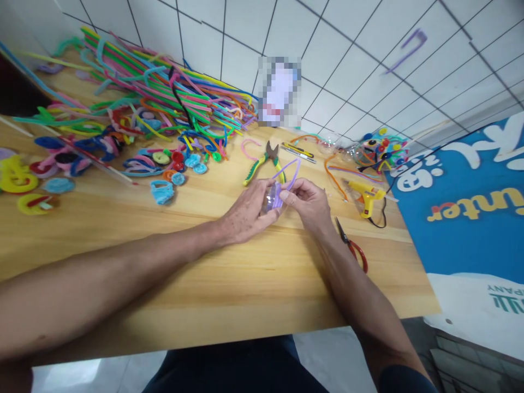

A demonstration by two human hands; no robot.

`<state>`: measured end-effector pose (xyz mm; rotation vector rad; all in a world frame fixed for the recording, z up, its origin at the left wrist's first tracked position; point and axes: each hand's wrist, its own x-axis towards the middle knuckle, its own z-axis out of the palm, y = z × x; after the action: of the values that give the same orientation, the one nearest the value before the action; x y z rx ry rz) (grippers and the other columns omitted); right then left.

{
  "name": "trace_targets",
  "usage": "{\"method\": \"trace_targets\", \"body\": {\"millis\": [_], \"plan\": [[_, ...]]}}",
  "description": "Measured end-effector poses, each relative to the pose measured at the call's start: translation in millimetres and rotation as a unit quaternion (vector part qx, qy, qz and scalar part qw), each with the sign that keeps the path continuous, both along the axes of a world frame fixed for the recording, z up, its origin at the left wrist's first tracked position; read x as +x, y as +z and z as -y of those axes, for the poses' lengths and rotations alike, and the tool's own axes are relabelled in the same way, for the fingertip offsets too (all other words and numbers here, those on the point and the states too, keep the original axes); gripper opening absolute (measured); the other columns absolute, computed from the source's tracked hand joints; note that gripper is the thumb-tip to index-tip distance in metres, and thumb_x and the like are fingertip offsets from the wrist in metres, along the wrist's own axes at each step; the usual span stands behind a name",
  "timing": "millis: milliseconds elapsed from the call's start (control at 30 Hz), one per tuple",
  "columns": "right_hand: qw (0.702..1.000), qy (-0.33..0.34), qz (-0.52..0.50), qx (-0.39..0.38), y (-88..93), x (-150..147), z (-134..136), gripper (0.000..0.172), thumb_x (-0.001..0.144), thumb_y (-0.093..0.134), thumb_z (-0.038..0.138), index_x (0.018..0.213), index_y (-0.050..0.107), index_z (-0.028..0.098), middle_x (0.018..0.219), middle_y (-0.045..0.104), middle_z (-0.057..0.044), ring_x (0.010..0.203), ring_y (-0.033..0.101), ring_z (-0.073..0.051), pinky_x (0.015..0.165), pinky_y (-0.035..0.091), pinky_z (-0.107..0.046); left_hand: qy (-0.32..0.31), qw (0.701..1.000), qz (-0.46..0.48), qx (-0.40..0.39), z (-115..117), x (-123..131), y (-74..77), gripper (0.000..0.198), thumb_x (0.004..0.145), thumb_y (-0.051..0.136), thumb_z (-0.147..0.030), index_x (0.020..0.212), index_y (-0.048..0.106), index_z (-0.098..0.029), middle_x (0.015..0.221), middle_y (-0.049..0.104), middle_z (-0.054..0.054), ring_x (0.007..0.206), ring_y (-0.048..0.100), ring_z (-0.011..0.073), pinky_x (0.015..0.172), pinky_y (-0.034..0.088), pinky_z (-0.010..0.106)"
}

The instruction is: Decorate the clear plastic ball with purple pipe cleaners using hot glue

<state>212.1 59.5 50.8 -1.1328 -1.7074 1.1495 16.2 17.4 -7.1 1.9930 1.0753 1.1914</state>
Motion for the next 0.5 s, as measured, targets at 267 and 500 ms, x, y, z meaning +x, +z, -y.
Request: {"method": "trace_targets", "body": {"millis": [267,500], "plan": [[0.997,-0.020,-0.064,-0.028,-7.4,0,-2,0.048,0.067,0.103,0.063,0.083,0.078,0.025,0.077,0.071,0.003,0.071,0.059,-0.014,0.069,0.053,-0.029,-0.006,1.000,0.004,0.021,-1,0,-3.7,0.061,0.103,0.062,-0.036,0.157,0.045,-0.015,0.154,0.061,0.022,0.148,0.061,0.0360,0.127,0.053,0.055],[0.996,-0.026,-0.082,-0.030,-12.4,1,-1,0.049,0.064,0.105,0.061,0.080,0.075,0.025,0.074,0.070,0.003,0.070,0.059,-0.014,0.067,0.052,-0.027,-0.009,0.999,0.017,0.026,-2,0,-6.0,0.062,0.100,0.067,-0.032,0.157,0.046,-0.019,0.154,0.061,0.019,0.145,0.063,0.0351,0.124,0.056,0.055]]}}
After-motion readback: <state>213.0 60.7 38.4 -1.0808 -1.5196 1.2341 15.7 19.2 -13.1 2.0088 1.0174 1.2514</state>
